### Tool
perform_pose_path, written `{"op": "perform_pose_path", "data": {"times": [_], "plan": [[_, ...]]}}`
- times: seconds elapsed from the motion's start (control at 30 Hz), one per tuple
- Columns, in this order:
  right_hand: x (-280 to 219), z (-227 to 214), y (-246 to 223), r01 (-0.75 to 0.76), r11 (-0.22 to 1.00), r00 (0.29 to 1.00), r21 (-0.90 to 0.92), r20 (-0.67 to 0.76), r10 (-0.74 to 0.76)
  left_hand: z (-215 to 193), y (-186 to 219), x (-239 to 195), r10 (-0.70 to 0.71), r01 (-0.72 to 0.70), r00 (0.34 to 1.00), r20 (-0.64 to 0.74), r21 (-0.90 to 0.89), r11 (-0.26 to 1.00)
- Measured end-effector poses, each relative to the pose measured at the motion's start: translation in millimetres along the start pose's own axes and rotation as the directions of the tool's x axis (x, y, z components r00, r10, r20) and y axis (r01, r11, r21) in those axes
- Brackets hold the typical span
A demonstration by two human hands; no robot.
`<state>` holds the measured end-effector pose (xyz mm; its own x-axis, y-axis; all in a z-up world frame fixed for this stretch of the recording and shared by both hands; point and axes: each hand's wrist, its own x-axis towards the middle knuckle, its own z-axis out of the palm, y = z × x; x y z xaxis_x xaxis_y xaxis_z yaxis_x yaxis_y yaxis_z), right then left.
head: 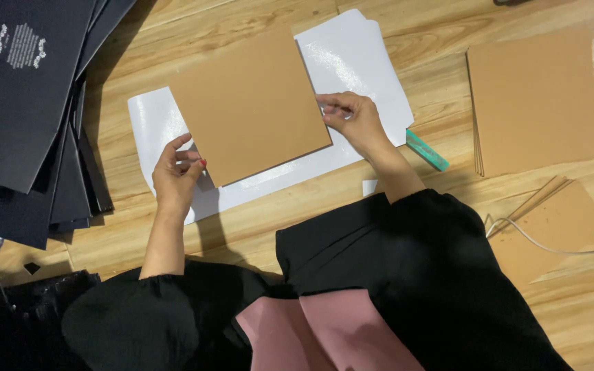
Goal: Assembling cardboard folders by smoothing adhesive paper onto panels using a squeegee and positioning components.
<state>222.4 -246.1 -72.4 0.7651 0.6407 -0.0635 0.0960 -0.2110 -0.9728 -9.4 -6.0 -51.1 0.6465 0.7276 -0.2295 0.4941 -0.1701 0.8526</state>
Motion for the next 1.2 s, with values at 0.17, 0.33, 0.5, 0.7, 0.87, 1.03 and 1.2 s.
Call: {"op": "perform_pose_path", "data": {"times": [0.17, 0.33, 0.5, 0.7, 0.87, 1.03, 1.2], "plan": [[5.0, -12.5, 11.2, 0.026, 1.0, 0.999, 0.014, -0.04, -0.026, 12.5, 23.9, -3.4, 0.038, -0.038, 0.999, 0.023, -0.012, 0.999], [7.1, -14.5, 11.0, 0.011, 0.997, 0.999, 0.07, -0.05, -0.007, 17.4, 30.6, -0.5, 0.089, -0.09, 0.996, -0.025, -0.008, 0.996], [6.7, -8.6, 9.6, 0.006, 0.995, 0.999, 0.096, -0.034, -0.003, 9.9, 10.5, 2.2, 0.091, -0.091, 0.996, -0.009, -0.018, 0.996], [2.2, -10.2, -12.4, -0.078, 0.997, 0.997, -0.025, 0.021, 0.078, 7.2, -3.1, -1.4, 0.047, -0.047, 0.998, 0.033, -0.018, 0.999], [7.6, -13.7, -13.1, -0.149, 0.98, 0.986, -0.13, 0.053, 0.157, 12.0, -2.4, -3.3, 0.004, -0.004, 0.998, 0.056, -0.004, 1.0], [10.3, -19.1, -21.2, -0.242, 0.91, 0.954, -0.335, 0.087, 0.286, 15.0, -13.7, -0.7, -0.044, 0.039, 0.995, 0.088, 0.053, 0.998], [11.6, -16.9, -23.0, -0.288, 0.879, 0.931, -0.379, 0.106, 0.351, 13.9, -8.3, -1.6, -0.077, 0.071, 0.993, 0.091, 0.068, 0.995]]}}
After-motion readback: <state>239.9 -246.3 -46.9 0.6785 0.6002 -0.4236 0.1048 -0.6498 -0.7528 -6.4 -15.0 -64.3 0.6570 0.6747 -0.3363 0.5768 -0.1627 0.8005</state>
